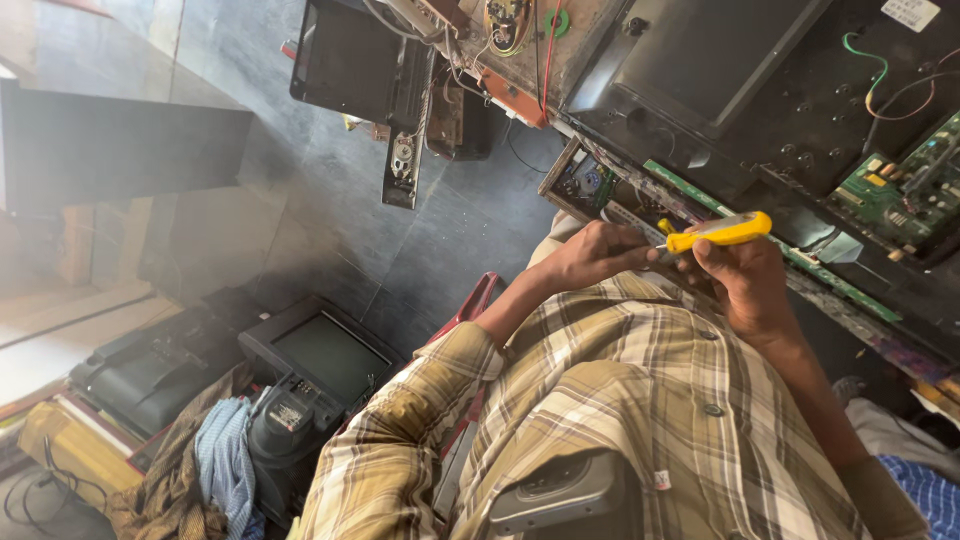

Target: The person reassembles the back cover of a television set. They connect internal wires, align the plastic casing, and secure it using a screwdriver to fasten screws into the back panel.

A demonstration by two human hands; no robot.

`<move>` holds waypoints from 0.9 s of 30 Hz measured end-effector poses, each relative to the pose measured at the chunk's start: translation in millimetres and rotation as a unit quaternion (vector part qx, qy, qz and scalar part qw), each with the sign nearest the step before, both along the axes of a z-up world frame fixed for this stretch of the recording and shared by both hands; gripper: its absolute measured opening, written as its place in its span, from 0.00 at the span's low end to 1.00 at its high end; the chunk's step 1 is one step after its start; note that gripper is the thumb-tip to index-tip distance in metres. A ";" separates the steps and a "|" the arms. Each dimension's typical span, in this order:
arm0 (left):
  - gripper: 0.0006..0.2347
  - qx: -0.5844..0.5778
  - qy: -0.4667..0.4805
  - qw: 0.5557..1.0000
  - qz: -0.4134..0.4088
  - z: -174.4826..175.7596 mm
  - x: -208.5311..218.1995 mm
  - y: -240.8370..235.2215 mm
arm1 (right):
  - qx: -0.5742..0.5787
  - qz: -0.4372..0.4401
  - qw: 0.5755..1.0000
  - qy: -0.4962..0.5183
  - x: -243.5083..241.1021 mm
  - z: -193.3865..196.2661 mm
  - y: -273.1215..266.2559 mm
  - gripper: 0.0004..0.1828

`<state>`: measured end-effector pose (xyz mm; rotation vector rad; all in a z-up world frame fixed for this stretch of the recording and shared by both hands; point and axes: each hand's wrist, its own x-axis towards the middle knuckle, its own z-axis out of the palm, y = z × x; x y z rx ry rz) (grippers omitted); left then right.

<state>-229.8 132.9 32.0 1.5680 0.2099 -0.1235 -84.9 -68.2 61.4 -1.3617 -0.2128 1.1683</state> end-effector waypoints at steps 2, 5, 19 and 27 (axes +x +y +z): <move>0.14 0.038 -0.021 0.999 -0.022 -1.4 -3.6 12.0 | 0.001 -0.027 1.000 0.016 -8.7 2.7 6.4 0.15; 0.13 0.092 -0.040 0.994 -0.044 -5.8 -13.6 20.2 | -0.005 -0.057 0.998 0.018 -26.5 1.7 1.4 0.12; 0.12 0.244 0.204 0.938 0.137 -150.3 -141.7 78.6 | -0.032 -0.386 0.875 0.292 -46.7 -223.6 -155.6 0.11; 0.10 -0.088 0.227 0.865 0.439 -194.1 -245.5 63.2 | -0.060 -0.410 0.843 0.344 -25.7 -255.0 -124.5 0.16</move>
